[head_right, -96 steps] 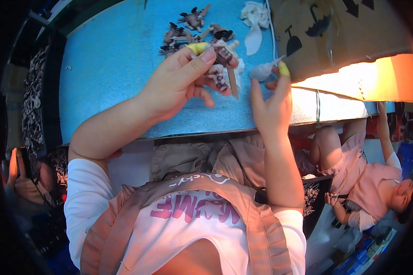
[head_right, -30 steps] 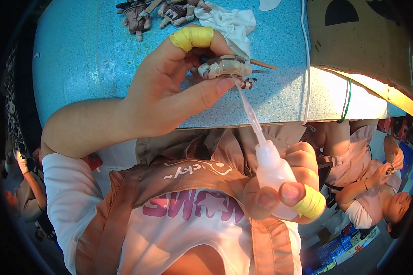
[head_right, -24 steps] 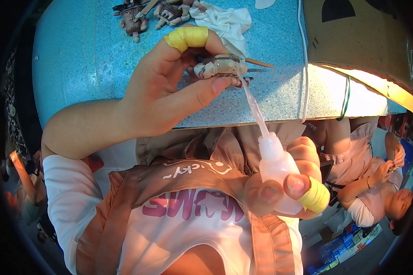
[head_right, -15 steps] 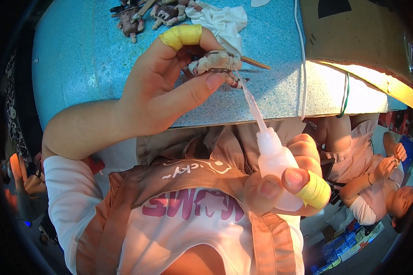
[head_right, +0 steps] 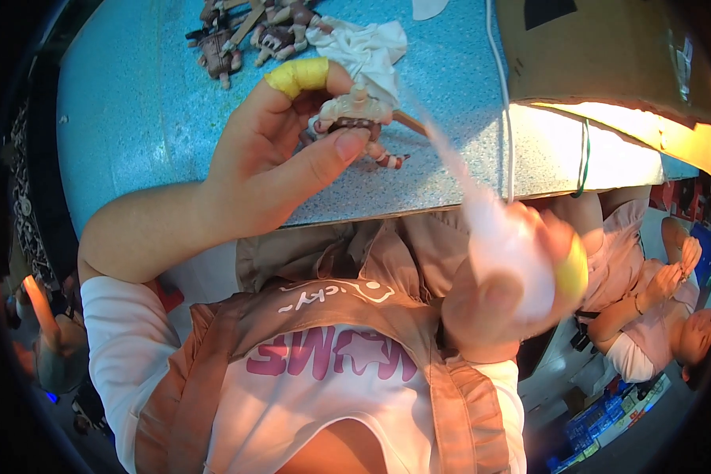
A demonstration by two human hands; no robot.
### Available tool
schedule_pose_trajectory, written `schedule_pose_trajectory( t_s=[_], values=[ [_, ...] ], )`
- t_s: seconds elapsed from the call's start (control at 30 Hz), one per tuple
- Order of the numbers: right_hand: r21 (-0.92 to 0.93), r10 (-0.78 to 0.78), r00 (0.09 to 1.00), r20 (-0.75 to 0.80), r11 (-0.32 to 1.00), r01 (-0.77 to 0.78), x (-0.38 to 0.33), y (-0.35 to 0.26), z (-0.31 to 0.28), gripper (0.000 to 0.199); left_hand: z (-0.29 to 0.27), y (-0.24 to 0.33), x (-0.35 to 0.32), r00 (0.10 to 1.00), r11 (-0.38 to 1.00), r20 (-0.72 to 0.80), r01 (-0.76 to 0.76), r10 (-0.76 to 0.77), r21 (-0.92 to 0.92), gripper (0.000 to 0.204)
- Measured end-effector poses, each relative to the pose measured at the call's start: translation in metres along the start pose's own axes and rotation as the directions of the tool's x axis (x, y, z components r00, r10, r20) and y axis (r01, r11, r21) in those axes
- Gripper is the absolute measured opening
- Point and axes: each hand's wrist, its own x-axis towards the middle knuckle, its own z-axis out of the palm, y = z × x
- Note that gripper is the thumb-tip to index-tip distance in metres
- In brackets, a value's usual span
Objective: The person assembles small plastic toy parts into figurines by applying glue from a glue bottle.
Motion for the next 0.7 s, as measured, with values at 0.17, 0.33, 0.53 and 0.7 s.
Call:
schedule_pose_trajectory(
  t_s=[0.17, 0.33, 0.53, 0.7],
  values=[
    [0.125, 0.399, 0.866, 0.302, 0.884, -0.451, 0.019, 0.027, -0.003, 0.026, 0.004, -0.005, -0.003, 1.0, 0.984, -0.011, -0.022, 0.02, -0.177, 0.032],
    [-0.152, 0.142, 0.92, 0.365, 0.984, -0.091, 0.03, 0.047, 0.023, 0.031, 0.008, 0.0, -0.005, 0.992, 0.952, -0.1, 0.048, -0.082, -0.303, 0.032],
    [-0.397, -0.009, 0.907, 0.42, 0.897, 0.193, 0.04, 0.039, 0.012, 0.033, 0.006, -0.001, -0.002, 0.994, 0.969, -0.092, 0.035, -0.06, -0.246, 0.03],
    [-0.426, -0.15, 0.973, 0.172, 0.88, 0.211, 0.087, 0.064, -0.026, 0.016, 0.006, 0.001, -0.003, 0.995, 0.979, -0.086, 0.034, -0.052, -0.199, 0.03]
  ],
)
